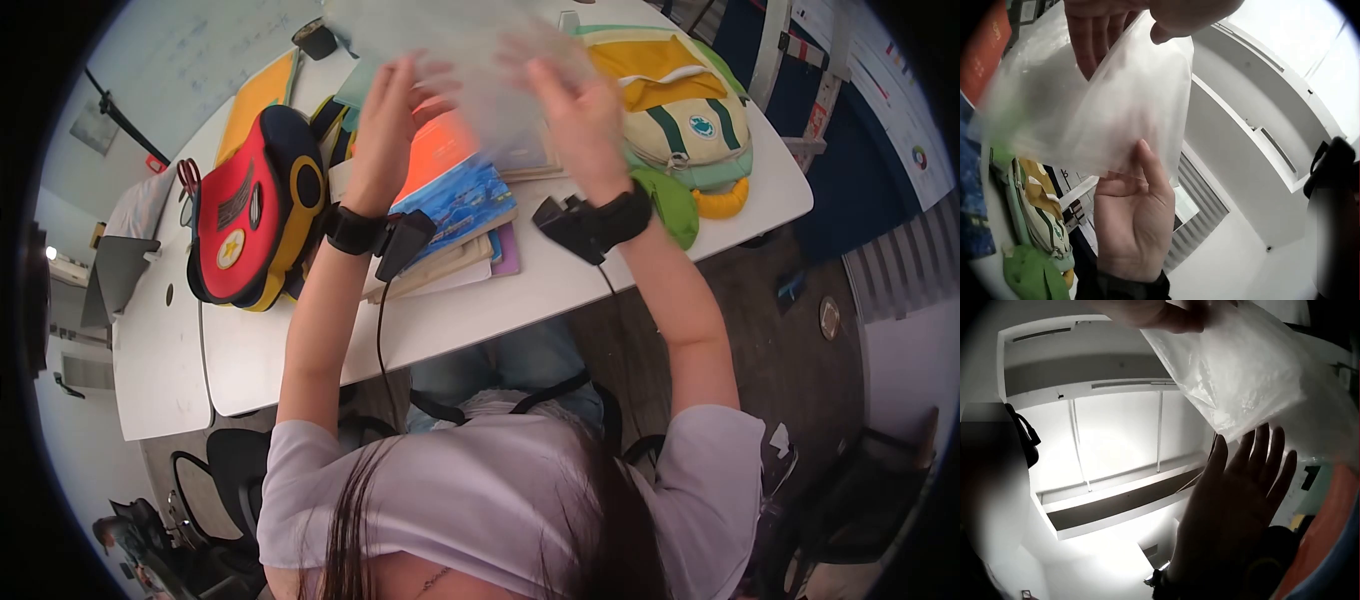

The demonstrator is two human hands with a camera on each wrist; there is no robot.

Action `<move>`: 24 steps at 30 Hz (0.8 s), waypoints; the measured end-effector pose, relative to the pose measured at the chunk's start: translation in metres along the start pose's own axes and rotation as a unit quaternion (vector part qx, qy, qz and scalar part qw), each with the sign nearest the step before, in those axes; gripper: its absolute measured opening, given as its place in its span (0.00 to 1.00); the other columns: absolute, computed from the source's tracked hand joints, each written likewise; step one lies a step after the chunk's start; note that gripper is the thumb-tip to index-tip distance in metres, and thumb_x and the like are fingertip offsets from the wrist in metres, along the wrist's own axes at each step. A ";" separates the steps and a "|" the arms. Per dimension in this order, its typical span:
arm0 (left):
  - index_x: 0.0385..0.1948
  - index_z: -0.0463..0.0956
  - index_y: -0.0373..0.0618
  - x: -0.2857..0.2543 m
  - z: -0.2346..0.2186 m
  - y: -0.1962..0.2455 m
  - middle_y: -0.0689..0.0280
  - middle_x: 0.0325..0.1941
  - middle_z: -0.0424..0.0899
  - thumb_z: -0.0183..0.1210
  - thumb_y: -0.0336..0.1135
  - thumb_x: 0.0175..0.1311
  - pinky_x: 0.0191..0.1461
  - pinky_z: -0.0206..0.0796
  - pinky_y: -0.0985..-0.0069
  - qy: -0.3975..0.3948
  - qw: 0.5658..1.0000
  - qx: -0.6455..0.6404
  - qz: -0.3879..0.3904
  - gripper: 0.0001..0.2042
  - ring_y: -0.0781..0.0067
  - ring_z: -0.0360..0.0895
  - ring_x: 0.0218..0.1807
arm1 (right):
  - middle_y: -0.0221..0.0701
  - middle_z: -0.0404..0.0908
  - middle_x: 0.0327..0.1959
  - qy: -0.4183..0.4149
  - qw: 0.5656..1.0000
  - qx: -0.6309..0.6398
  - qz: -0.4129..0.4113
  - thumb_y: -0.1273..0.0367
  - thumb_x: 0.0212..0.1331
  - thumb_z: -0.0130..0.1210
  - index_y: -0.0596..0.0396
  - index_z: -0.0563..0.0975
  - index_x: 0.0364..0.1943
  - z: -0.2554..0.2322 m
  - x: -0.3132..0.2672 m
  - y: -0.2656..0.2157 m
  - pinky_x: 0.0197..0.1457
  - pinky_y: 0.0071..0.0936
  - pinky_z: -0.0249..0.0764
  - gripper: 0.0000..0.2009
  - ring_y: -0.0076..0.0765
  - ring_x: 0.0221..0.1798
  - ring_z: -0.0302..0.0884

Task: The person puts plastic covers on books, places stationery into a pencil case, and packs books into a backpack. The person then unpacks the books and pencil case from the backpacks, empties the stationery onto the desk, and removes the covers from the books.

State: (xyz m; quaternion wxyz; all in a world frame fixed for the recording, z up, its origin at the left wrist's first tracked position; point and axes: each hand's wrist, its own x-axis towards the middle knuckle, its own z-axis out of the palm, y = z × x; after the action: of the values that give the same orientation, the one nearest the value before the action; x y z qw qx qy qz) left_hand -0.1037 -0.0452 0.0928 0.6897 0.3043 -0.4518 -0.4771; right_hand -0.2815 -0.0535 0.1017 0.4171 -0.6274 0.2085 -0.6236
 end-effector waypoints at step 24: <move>0.55 0.63 0.49 -0.013 -0.072 -0.026 0.46 0.61 0.57 0.58 0.47 0.51 0.64 0.46 0.57 -0.088 0.742 0.661 0.073 0.28 0.46 0.49 0.65 | 0.44 0.64 0.57 -0.278 0.778 -0.545 -0.147 0.59 0.53 0.53 0.58 0.66 0.54 -0.044 -0.002 0.065 0.62 0.36 0.55 0.26 0.47 0.61 0.57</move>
State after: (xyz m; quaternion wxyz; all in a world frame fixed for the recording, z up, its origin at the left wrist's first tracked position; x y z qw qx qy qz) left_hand -0.0497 -0.0433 0.0373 0.3054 0.6064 -0.7335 -0.0316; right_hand -0.3072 -0.1004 0.0437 -0.0510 -0.9188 0.2941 -0.2582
